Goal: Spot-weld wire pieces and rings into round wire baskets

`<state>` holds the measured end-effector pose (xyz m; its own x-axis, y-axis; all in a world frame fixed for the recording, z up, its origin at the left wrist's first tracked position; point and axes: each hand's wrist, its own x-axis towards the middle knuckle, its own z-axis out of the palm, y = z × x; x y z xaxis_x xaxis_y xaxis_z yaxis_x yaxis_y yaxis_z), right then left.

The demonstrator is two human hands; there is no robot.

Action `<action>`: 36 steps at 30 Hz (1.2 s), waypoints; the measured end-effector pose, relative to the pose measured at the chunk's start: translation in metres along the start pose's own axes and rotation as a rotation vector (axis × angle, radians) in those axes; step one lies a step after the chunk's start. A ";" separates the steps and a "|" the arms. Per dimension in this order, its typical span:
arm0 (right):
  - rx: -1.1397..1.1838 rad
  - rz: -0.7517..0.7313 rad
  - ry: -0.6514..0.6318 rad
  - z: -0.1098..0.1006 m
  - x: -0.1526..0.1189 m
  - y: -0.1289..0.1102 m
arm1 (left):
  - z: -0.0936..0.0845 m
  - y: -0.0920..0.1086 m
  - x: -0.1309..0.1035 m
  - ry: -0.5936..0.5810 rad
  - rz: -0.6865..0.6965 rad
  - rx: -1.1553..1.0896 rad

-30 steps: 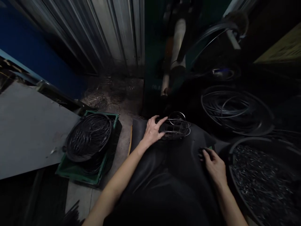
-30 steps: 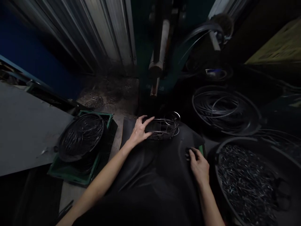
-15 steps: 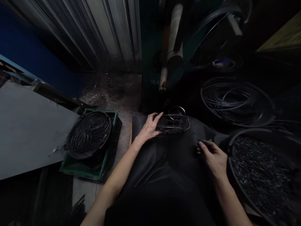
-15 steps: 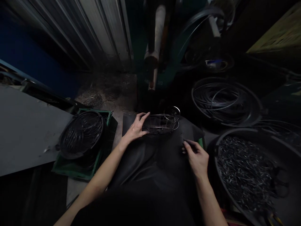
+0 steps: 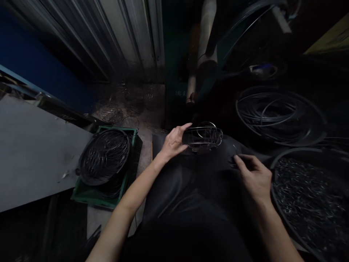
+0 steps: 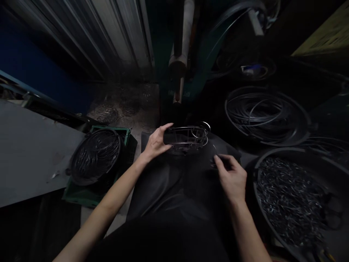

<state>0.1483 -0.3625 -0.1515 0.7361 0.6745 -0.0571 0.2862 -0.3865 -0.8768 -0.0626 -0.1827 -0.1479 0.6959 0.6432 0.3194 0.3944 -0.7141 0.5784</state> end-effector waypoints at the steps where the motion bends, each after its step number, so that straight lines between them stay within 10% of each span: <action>1: 0.101 0.013 -0.052 0.005 0.002 -0.017 | -0.003 0.003 0.003 0.016 0.015 0.002; 9: 0.359 0.040 -0.377 0.062 0.037 -0.085 | -0.014 0.015 0.018 -0.032 -0.005 0.260; 36: -0.037 -0.580 0.023 0.127 0.071 -0.092 | -0.015 -0.027 0.053 0.203 0.037 0.236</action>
<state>0.0961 -0.1992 -0.1359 0.4655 0.7690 0.4383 0.6673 0.0204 -0.7445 -0.0452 -0.1251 -0.1359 0.5874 0.6409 0.4942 0.5165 -0.7670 0.3808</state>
